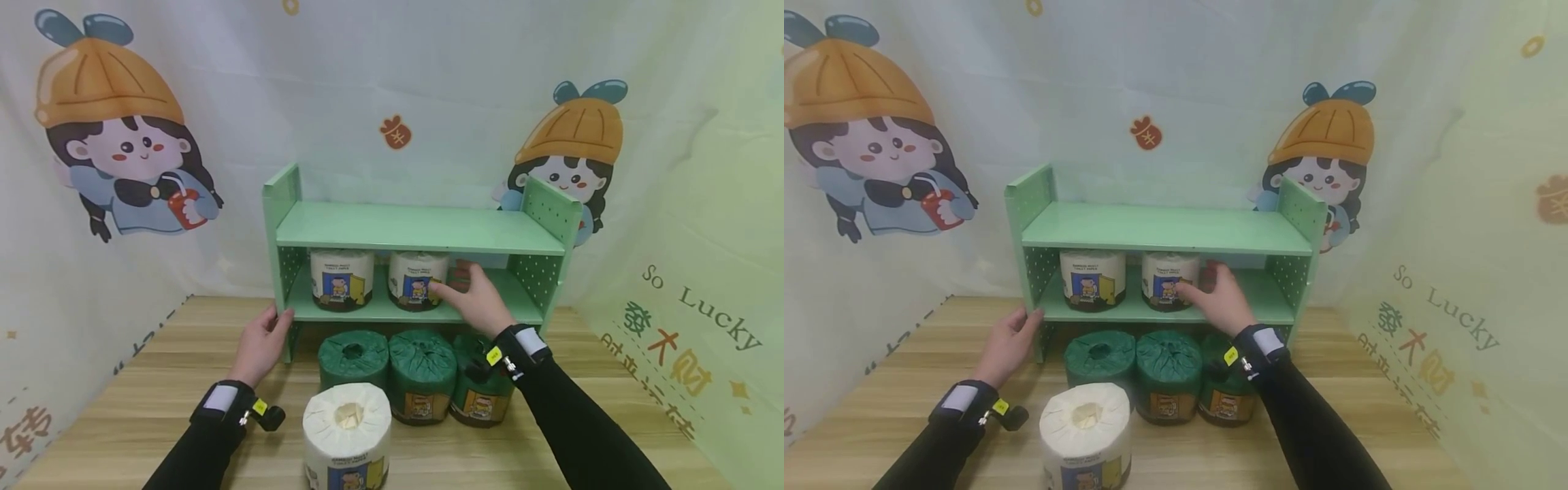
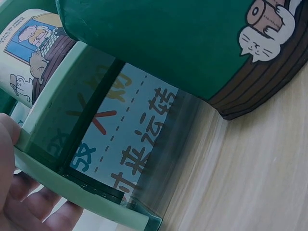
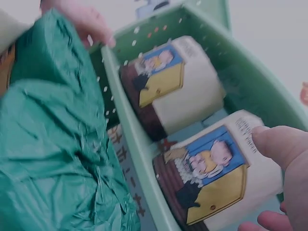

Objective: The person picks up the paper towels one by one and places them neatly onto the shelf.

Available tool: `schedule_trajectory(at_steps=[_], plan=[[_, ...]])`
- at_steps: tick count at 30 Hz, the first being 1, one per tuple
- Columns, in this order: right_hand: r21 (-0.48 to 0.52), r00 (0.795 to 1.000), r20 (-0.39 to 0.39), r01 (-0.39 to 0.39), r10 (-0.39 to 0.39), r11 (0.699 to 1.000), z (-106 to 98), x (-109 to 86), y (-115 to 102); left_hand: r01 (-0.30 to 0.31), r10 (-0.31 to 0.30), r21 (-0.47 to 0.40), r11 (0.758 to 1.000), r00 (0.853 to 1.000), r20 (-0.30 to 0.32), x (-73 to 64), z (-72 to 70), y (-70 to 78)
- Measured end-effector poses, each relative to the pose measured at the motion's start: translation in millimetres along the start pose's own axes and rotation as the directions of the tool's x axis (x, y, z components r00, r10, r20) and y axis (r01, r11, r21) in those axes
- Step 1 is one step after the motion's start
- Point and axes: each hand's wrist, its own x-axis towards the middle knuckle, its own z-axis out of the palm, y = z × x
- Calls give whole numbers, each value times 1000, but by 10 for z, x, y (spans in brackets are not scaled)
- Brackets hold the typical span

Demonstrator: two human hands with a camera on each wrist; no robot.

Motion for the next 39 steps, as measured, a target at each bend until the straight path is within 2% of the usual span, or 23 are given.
schedule_trajectory(at_steps=[6,15,26,29,35,39], plan=[[23,999,-4,33,-33,999,-52,-178,-17,-8,8,3,1000,1000,-2,7,8,-3],[40,994,51,93,-95,995,14,-524,-36,-5,5,3,1000,1000,2,-3,10,8],[126,971,123,190,-205,974,168,-978,-79,1,-1,2,1000,1000,0,-6,4,21],[151,964,159,191,-215,970,238,-1105,-89,1,-1,6,1000,1000,-1,-9,3,22],[190,950,254,132,-179,973,412,-1311,-59,2,-2,15,1000,1000,-6,-11,3,22],[208,932,322,102,-167,973,532,-1400,-20,3,-3,18,1000,1000,-7,-11,6,19]])
